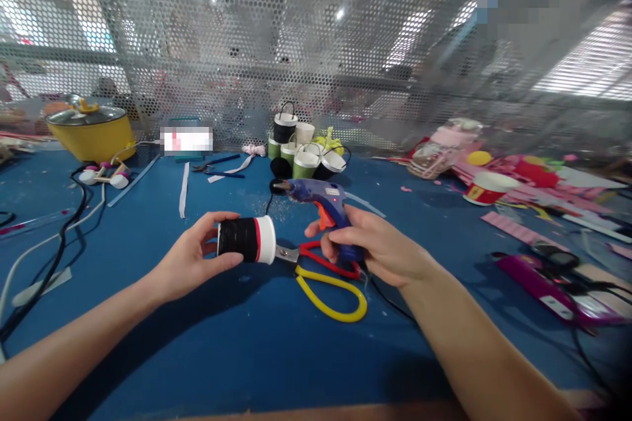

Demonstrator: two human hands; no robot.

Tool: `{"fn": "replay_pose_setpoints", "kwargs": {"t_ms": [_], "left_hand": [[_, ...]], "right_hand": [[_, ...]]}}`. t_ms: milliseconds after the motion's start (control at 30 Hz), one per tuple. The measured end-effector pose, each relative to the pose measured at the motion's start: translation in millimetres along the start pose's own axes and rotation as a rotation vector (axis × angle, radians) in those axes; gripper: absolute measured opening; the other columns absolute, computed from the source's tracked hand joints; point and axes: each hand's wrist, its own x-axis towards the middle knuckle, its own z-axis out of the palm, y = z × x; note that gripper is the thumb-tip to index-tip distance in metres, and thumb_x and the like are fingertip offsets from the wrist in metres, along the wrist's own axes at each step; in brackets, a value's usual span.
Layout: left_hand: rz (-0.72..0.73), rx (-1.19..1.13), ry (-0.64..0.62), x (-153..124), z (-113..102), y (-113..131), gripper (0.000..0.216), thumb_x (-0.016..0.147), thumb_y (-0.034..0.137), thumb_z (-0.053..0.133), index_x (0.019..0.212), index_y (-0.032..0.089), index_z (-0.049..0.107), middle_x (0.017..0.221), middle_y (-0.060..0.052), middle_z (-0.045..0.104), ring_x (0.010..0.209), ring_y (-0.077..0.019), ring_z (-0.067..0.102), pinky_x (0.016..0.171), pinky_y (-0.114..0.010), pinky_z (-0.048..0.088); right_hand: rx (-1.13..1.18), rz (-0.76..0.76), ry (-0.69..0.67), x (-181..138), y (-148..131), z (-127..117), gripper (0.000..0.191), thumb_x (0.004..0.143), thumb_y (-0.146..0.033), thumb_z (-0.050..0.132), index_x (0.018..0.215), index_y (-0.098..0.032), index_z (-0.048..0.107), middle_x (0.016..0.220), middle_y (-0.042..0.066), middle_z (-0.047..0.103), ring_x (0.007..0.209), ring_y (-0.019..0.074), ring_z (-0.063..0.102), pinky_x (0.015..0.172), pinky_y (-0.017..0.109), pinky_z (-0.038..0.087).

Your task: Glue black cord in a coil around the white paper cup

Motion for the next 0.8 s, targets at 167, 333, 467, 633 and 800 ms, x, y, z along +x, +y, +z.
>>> {"fn": "replay_pose_setpoints", "kwargs": {"t_ms": [167,333,467,633,800], "left_hand": [[-0.001,0.022,0.006,1,-1,0,0.047,0.069,0.026,0.064,0.111,0.020,0.045,0.101,-0.006,0.059,0.090,-0.0201,0.060,0.078,-0.038,0.050],[-0.014,0.041,0.036,2,-1,1,0.048,0.067,0.026,0.065,0.111,0.018,0.046,0.100,-0.006,0.059,0.090,-0.0203,0.059,0.078,-0.038,0.050],[-0.059,0.008,0.034,3,-3,0,0.050,0.068,0.030,0.065,0.112,0.018,0.045,0.097,-0.006,0.060,0.085,-0.0197,0.061,0.073,-0.035,0.052],[-0.077,0.010,0.048,3,-4,0,0.051,0.067,0.030,0.066,0.112,0.017,0.045,0.097,-0.007,0.060,0.085,-0.0199,0.061,0.074,-0.037,0.052],[-0.024,0.066,0.067,3,-4,-1,0.047,0.067,0.029,0.066,0.110,0.018,0.047,0.105,-0.008,0.057,0.092,-0.0214,0.059,0.079,-0.040,0.051]], "right_hand": [[-0.027,-0.028,0.018,-1,3,4,0.017,0.072,-0.031,0.057,0.077,-0.015,0.058,0.052,-0.002,0.053,0.050,0.0104,0.050,0.052,0.025,0.042],[-0.277,-0.111,0.017,-9,1,12,0.024,0.073,-0.029,0.057,0.052,-0.018,0.054,0.062,0.005,0.061,0.066,0.0167,0.057,0.059,0.027,0.045],[-0.416,-0.130,0.068,-15,0,16,0.018,0.073,-0.029,0.054,0.058,-0.020,0.057,0.045,-0.002,0.049,0.046,0.0127,0.047,0.050,0.027,0.043],[-0.554,-0.132,0.121,-17,5,22,0.020,0.074,-0.038,0.056,0.076,-0.020,0.062,0.059,0.000,0.059,0.053,0.0152,0.052,0.050,0.027,0.043],[-0.625,-0.212,0.092,-16,4,25,0.017,0.076,-0.035,0.054,0.080,-0.022,0.064,0.077,0.004,0.066,0.071,0.0206,0.059,0.066,0.032,0.047]]}}
